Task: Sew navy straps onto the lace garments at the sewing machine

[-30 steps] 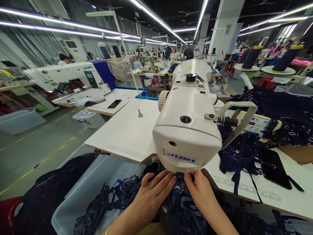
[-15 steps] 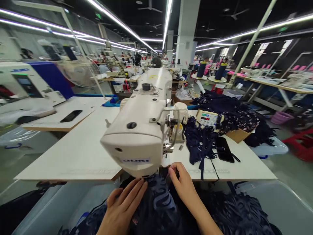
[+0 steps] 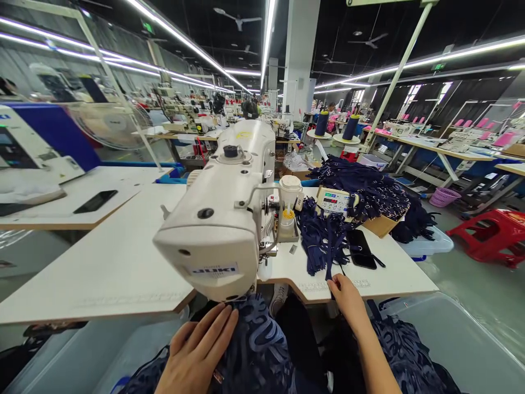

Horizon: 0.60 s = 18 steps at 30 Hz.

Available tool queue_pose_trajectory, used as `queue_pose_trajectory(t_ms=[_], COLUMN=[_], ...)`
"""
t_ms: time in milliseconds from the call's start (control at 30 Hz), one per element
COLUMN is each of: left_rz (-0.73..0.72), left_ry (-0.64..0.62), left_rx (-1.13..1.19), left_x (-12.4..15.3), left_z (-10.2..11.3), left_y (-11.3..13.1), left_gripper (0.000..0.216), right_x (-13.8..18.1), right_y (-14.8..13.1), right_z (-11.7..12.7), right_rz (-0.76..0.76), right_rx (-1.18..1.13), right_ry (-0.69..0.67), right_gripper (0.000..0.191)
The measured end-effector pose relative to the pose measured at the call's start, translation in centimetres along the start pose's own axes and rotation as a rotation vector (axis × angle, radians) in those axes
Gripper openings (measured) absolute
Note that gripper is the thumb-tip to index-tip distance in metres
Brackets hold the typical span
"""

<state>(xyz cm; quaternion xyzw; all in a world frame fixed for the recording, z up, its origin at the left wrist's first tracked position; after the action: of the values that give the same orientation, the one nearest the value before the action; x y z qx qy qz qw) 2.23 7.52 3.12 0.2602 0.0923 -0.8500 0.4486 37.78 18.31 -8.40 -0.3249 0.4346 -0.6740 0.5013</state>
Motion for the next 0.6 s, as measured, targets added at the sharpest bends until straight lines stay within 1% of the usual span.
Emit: queue_pose_trajectory(t_ms=[67, 167, 233, 300, 367, 400, 467, 500, 600], left_rz=[-0.005, -0.005, -0.009, -0.025, -0.076, -0.111, -0.179, -0.200, -0.205], left_ry=[-0.008, -0.015, -0.011, 0.009, 0.027, 0.010, -0.056, -0.104, -0.232], left_rx=[-0.023, -0.069, -0.107, -0.134, -0.124, -0.109, -0.079, -0.076, -0.109], left_x=[-0.1, -0.3, -0.5, -0.8, -1.0, -1.1, -1.0, -0.8, 0.1], left_z=[0.0, -0.3, -0.4, -0.1, 0.5, 0.7, 0.7, 0.6, 0.4], left_y=[0.2, 0.6, 0.8, 1.2, 1.8, 2.2, 2.8, 3.0, 2.9], left_gripper=[0.047, 0.045, 0.044, 0.039, 0.033, 0.031, 0.029, 0.027, 0.015], right_x=[0.0, 0.6, 1.4, 2.7, 4.6, 5.8, 8.1, 8.9, 9.7], right_y=[-0.7, -2.3, -3.7, -5.3, -6.8, -7.6, -9.4, -10.1, -11.7], right_z=[0.7, 1.6, 0.9, -1.5, -5.4, -7.5, -10.8, -11.8, -13.2], right_rz=[0.002, 0.014, 0.021, -0.016, -0.131, -0.201, -0.282, -0.280, -0.171], right_rx=[-0.167, -0.461, -0.616, -0.758, -0.928, -0.997, -1.000, -0.928, -0.608], right_ry=[0.003, 0.034, 0.015, -0.076, -0.241, -0.337, -0.505, -0.560, -0.637], right_gripper=[0.034, 0.044, 0.046, 0.039, 0.028, 0.026, 0.030, 0.034, 0.043])
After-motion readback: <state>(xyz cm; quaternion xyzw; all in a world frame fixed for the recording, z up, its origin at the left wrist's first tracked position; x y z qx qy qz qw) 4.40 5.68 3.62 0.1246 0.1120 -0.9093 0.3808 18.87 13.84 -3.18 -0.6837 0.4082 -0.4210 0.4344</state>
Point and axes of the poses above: each hand's wrist, its own x-axis away from the middle knuckle, its own z-axis out of the back of the hand, y = z × x, the point moved 10 cm from there along -x, towards the middle knuckle, and after that the axes turned 6 degrees about -y, right-handed, at the moved point
